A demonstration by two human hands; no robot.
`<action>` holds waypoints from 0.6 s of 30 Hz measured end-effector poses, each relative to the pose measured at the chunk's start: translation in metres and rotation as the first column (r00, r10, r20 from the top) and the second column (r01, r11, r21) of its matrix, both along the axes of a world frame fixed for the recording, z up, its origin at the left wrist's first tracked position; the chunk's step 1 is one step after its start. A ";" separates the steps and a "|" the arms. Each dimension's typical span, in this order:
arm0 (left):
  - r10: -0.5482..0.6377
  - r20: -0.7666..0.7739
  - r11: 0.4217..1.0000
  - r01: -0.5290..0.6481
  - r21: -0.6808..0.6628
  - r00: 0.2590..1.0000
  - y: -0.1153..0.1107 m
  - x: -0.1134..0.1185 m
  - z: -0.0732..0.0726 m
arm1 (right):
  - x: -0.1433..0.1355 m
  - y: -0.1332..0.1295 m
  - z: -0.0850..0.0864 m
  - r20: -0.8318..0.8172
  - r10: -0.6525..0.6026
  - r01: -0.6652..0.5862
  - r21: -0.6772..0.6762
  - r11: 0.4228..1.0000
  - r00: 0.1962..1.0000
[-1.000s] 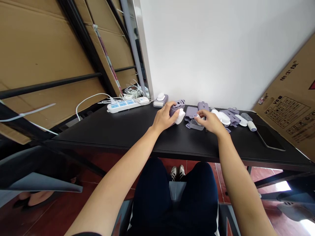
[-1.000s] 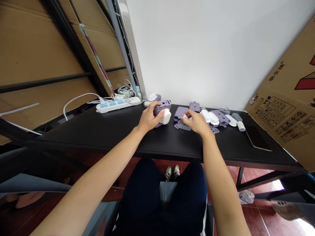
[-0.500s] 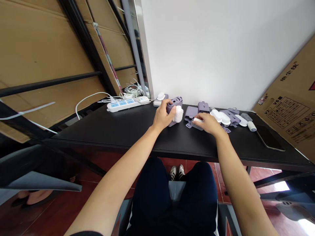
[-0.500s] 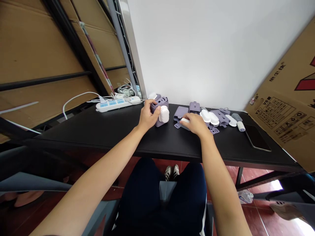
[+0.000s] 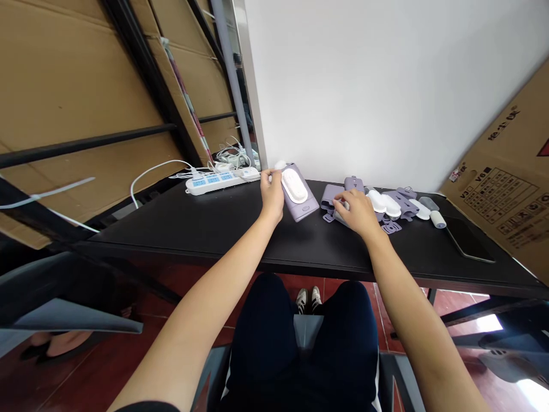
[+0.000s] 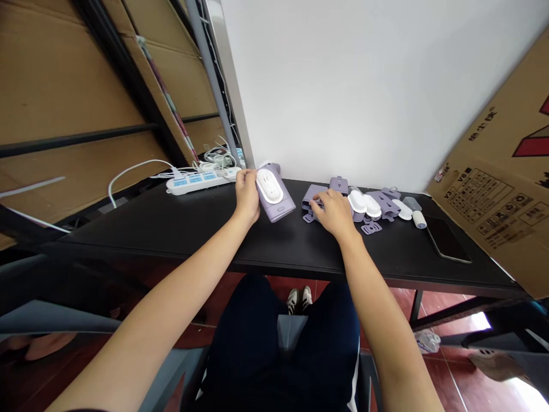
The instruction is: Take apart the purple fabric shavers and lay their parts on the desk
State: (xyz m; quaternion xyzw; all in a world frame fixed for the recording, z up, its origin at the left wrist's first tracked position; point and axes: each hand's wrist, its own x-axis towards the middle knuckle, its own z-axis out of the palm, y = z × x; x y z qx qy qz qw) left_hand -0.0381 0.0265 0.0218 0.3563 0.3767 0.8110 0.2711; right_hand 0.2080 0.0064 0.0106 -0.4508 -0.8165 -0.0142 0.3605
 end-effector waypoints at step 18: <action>0.009 0.193 0.998 0.005 -0.069 0.981 0.010 0.002 -0.009 | -0.081 -0.018 0.001 -0.803 -0.010 -0.700 -0.526 0.484 0.596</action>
